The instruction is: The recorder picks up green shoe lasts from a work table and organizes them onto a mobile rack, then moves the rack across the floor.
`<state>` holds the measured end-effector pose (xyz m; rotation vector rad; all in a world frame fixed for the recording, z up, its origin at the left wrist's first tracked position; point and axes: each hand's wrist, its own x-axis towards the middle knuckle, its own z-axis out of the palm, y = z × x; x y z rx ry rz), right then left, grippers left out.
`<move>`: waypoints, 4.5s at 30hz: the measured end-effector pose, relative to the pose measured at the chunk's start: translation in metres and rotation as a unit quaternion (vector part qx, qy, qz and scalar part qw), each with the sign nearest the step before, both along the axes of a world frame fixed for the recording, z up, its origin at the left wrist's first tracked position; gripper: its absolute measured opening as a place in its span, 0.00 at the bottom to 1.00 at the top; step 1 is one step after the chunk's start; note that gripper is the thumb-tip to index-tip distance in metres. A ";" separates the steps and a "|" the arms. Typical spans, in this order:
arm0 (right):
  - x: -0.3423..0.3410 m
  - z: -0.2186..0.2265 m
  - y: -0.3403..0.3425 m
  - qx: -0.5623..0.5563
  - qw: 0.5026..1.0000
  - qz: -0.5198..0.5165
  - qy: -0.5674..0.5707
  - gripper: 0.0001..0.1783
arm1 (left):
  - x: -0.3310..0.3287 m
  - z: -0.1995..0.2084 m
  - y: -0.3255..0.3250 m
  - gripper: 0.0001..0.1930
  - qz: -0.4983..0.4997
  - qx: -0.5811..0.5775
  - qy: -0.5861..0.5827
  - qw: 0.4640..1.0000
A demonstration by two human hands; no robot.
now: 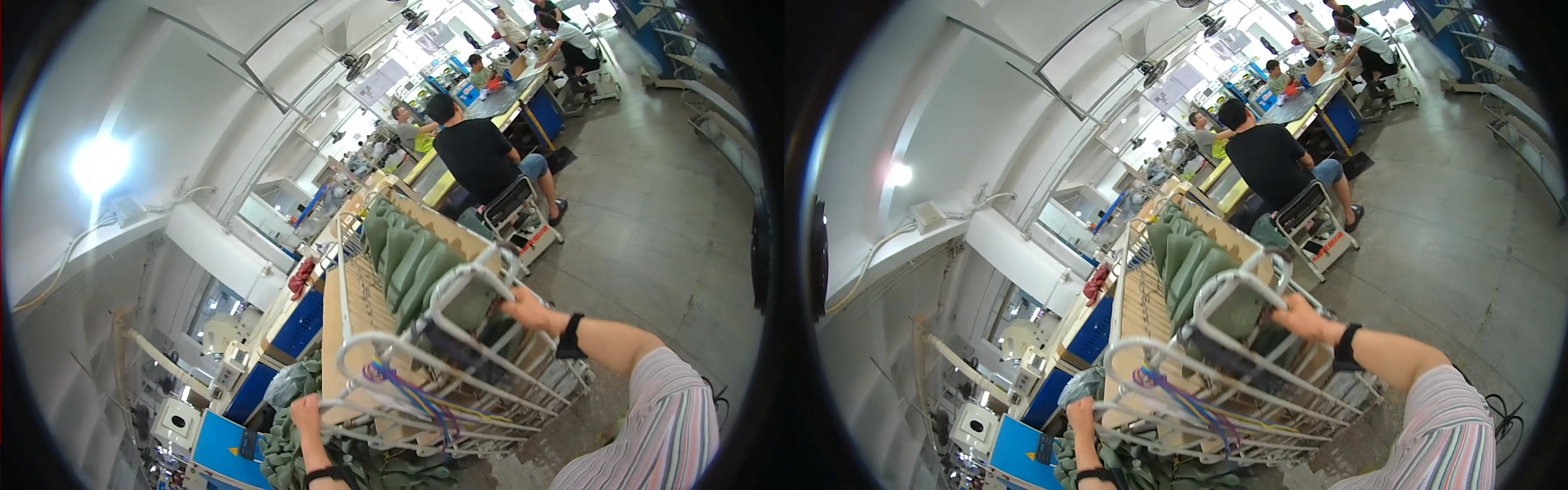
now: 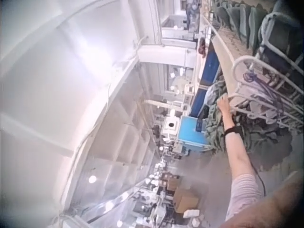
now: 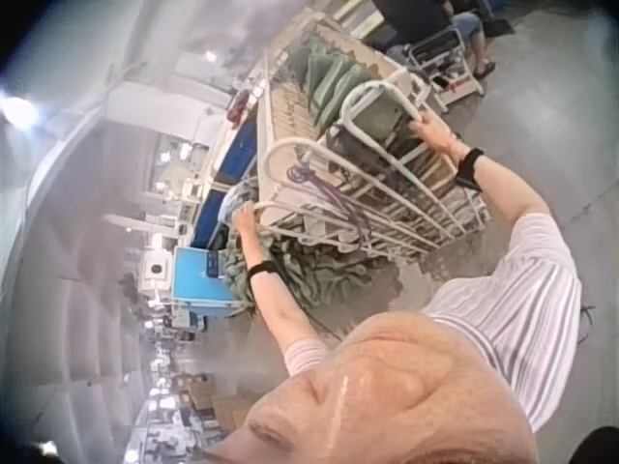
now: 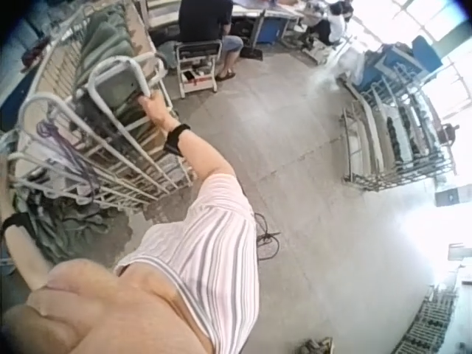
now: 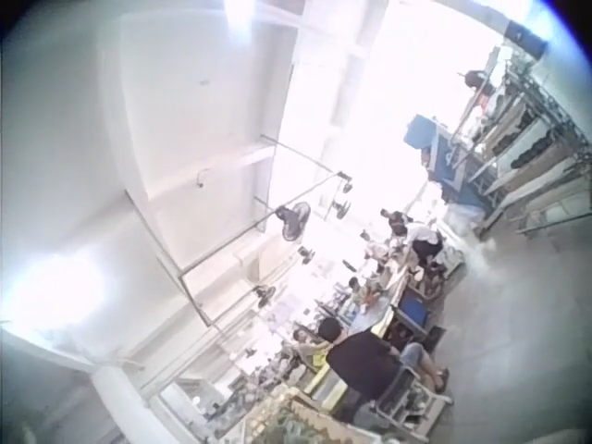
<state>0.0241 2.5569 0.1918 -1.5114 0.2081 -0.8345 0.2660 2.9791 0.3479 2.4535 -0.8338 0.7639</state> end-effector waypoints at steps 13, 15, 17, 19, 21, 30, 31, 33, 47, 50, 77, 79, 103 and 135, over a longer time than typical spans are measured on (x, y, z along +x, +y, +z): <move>-0.019 -0.020 0.012 -0.026 0.986 -0.159 0.049 0.11 | -0.043 -0.016 -0.004 0.26 -0.016 -0.058 0.106 0.993; -0.014 -0.024 0.007 -0.041 0.974 -0.222 -0.004 0.09 | -0.045 -0.016 0.000 0.27 -0.089 -0.102 0.143 0.980; -0.015 -0.026 0.016 -0.023 0.974 -0.223 0.019 0.08 | -0.047 -0.019 0.006 0.27 -0.106 -0.140 0.141 0.974; -0.019 -0.027 0.024 -0.024 0.973 -0.222 -0.059 0.08 | -0.048 -0.017 0.011 0.27 -0.187 -0.172 0.133 0.958; -0.025 -0.025 0.018 -0.005 0.976 -0.214 -0.039 0.07 | -0.043 -0.021 0.011 0.26 -0.218 -0.183 0.130 0.950; -0.029 -0.016 0.034 0.037 0.968 -0.247 -0.033 0.08 | -0.031 -0.018 0.005 0.25 -0.286 -0.172 0.076 0.940; -0.031 -0.015 0.038 0.036 0.967 -0.249 -0.042 0.08 | -0.027 -0.019 0.005 0.25 -0.291 -0.171 0.073 0.939; -0.037 -0.012 0.047 0.036 0.964 -0.257 -0.051 0.08 | -0.022 -0.020 0.004 0.24 -0.302 -0.166 0.081 0.935; -0.061 -0.019 0.096 -0.036 0.915 -0.396 -0.077 0.08 | 0.031 -0.030 -0.013 0.25 -0.364 -0.167 0.066 0.914; -0.069 -0.029 0.094 -0.043 0.900 -0.427 -0.069 0.08 | 0.031 -0.021 -0.019 0.26 -0.395 -0.159 0.061 0.903; -0.118 -0.091 0.163 -0.196 0.794 -0.574 0.050 0.08 | 0.119 -0.030 -0.146 0.15 -0.446 -0.132 -0.222 0.857; -0.114 -0.030 0.194 -0.125 0.862 -0.491 0.015 0.09 | 0.112 -0.035 -0.177 0.15 -0.463 -0.150 -0.161 0.859; -0.060 -0.031 0.218 0.039 0.857 -0.514 -0.008 0.14 | 0.129 -0.005 -0.316 0.14 -0.493 -0.127 0.239 0.827; 0.105 -0.020 0.330 0.016 0.481 -0.875 -0.052 0.12 | 0.178 0.015 -0.404 0.13 -0.725 -0.233 0.135 0.634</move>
